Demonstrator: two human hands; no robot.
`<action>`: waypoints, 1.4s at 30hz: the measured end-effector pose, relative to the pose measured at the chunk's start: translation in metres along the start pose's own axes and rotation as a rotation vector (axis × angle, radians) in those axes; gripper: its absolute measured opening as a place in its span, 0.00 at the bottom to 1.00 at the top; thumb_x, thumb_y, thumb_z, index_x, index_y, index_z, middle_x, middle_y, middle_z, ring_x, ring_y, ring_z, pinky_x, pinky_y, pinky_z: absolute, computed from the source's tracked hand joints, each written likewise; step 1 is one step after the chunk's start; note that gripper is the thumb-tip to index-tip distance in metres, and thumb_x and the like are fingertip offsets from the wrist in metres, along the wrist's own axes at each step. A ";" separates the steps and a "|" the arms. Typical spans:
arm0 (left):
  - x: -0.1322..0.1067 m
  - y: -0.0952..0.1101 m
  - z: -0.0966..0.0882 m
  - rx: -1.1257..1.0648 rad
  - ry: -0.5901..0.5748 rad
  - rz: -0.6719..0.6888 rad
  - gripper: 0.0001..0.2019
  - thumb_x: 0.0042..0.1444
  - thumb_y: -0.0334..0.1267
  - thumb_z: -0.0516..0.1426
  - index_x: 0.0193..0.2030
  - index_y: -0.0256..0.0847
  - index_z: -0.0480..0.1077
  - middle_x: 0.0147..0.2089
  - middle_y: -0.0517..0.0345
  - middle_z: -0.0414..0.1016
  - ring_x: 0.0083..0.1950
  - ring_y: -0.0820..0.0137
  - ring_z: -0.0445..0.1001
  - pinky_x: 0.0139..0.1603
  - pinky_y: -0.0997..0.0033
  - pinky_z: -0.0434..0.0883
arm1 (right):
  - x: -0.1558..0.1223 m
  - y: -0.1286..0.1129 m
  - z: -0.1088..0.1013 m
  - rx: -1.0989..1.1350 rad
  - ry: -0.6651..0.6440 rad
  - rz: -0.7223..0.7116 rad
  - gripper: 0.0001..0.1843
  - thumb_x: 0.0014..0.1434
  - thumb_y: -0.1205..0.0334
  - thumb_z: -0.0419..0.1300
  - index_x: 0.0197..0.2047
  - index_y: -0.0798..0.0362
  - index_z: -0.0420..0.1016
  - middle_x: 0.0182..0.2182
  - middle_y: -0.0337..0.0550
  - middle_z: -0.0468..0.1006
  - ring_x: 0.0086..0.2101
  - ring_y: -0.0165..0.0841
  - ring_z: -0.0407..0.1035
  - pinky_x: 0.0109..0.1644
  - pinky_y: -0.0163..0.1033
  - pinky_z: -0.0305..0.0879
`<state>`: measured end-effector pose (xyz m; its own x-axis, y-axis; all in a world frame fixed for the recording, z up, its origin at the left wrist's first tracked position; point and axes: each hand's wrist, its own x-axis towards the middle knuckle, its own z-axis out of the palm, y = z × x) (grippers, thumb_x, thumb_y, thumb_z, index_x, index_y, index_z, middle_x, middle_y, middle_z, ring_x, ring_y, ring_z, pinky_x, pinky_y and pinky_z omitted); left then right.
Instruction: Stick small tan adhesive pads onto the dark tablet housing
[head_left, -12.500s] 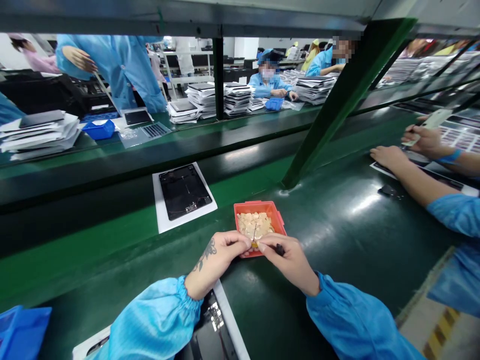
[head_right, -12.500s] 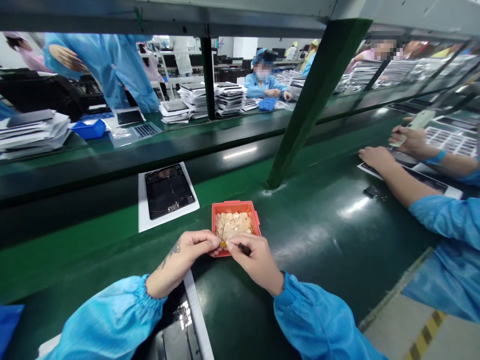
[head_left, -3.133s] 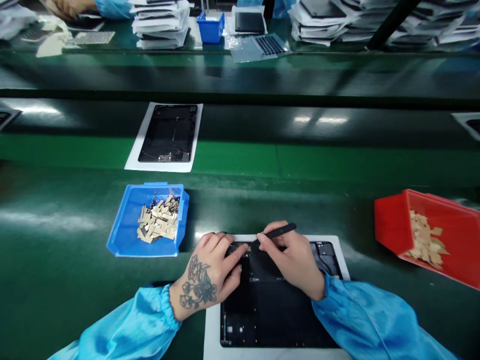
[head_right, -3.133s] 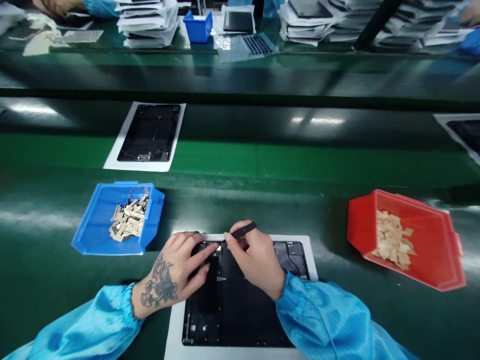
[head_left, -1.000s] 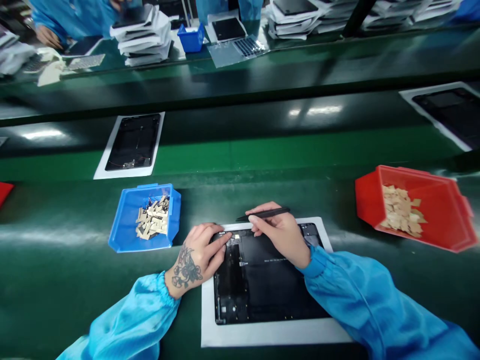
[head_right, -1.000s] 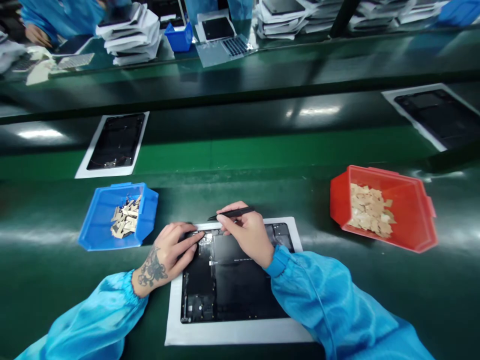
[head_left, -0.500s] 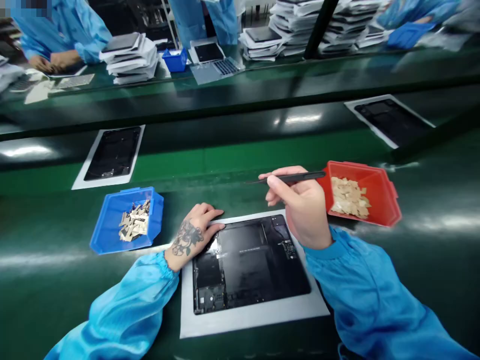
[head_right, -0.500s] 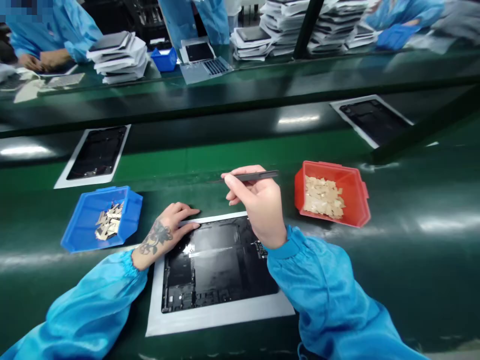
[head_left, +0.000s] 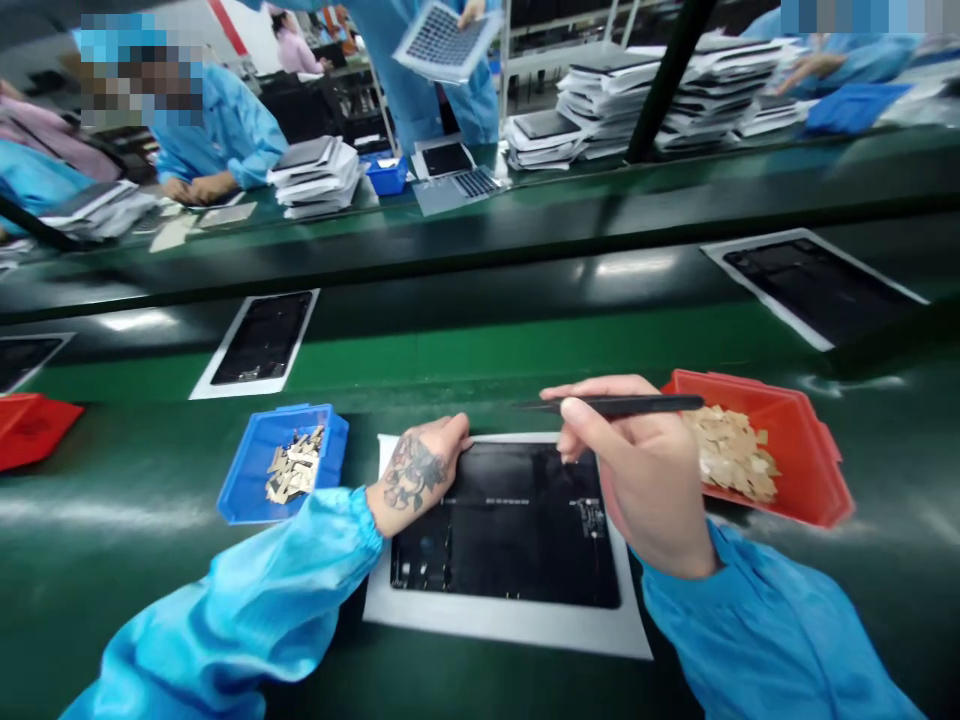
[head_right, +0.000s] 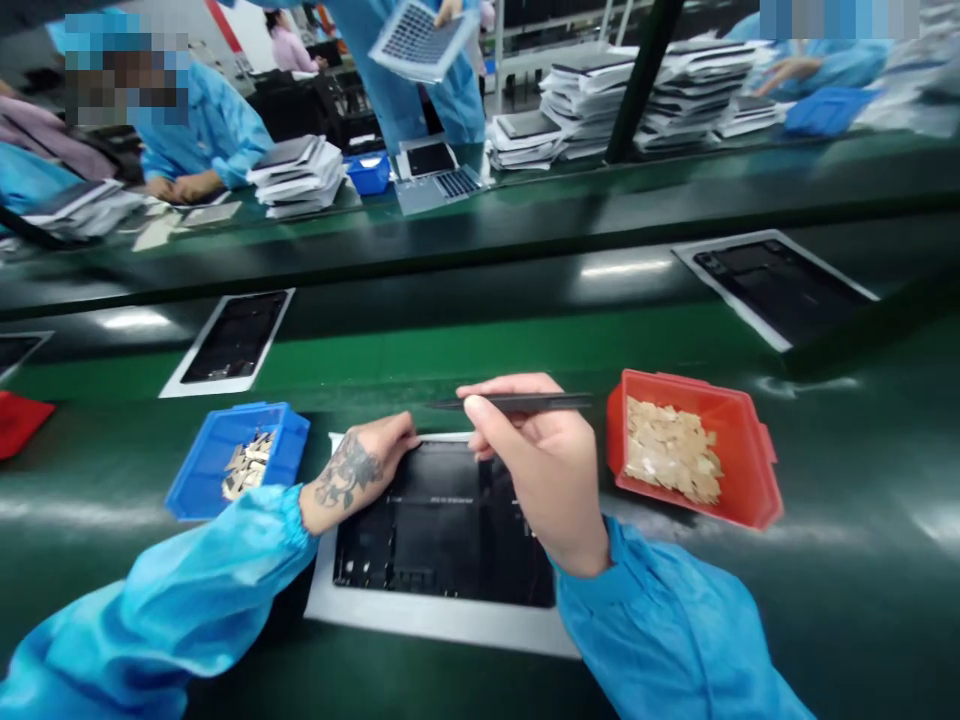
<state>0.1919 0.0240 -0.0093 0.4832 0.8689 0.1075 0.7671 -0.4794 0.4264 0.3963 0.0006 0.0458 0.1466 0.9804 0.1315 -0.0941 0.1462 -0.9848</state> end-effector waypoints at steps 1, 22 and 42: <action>0.014 -0.003 -0.007 0.002 0.016 0.005 0.14 0.67 0.36 0.43 0.38 0.36 0.69 0.31 0.59 0.68 0.33 0.71 0.70 0.36 0.73 0.65 | 0.000 0.000 0.000 -0.007 0.000 -0.005 0.04 0.58 0.59 0.64 0.37 0.49 0.74 0.36 0.41 0.78 0.23 0.28 0.68 0.25 0.35 0.69; 0.118 -0.008 -0.047 -0.619 0.428 -0.091 0.13 0.63 0.34 0.54 0.52 0.35 0.71 0.59 0.49 0.67 0.61 0.66 0.62 0.64 0.65 0.55 | -0.014 0.106 0.031 0.105 -0.133 0.326 0.18 0.50 0.50 0.68 0.33 0.56 0.73 0.23 0.39 0.73 0.23 0.29 0.68 0.25 0.31 0.65; 0.016 0.028 0.074 -1.989 -0.195 -0.272 0.17 0.52 0.41 0.63 0.46 0.33 0.75 0.49 0.43 0.74 0.54 0.57 0.70 0.58 0.62 0.63 | 0.001 0.120 0.007 0.766 -0.637 0.848 0.37 0.48 0.43 0.65 0.11 0.52 0.42 0.08 0.27 0.46 0.10 0.16 0.36 0.10 0.21 0.35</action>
<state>0.2526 0.0148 -0.0621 0.5930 0.7930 -0.1397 -0.5633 0.5325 0.6317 0.3783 0.0197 -0.0715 -0.7038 0.6628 -0.2557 -0.4900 -0.7135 -0.5008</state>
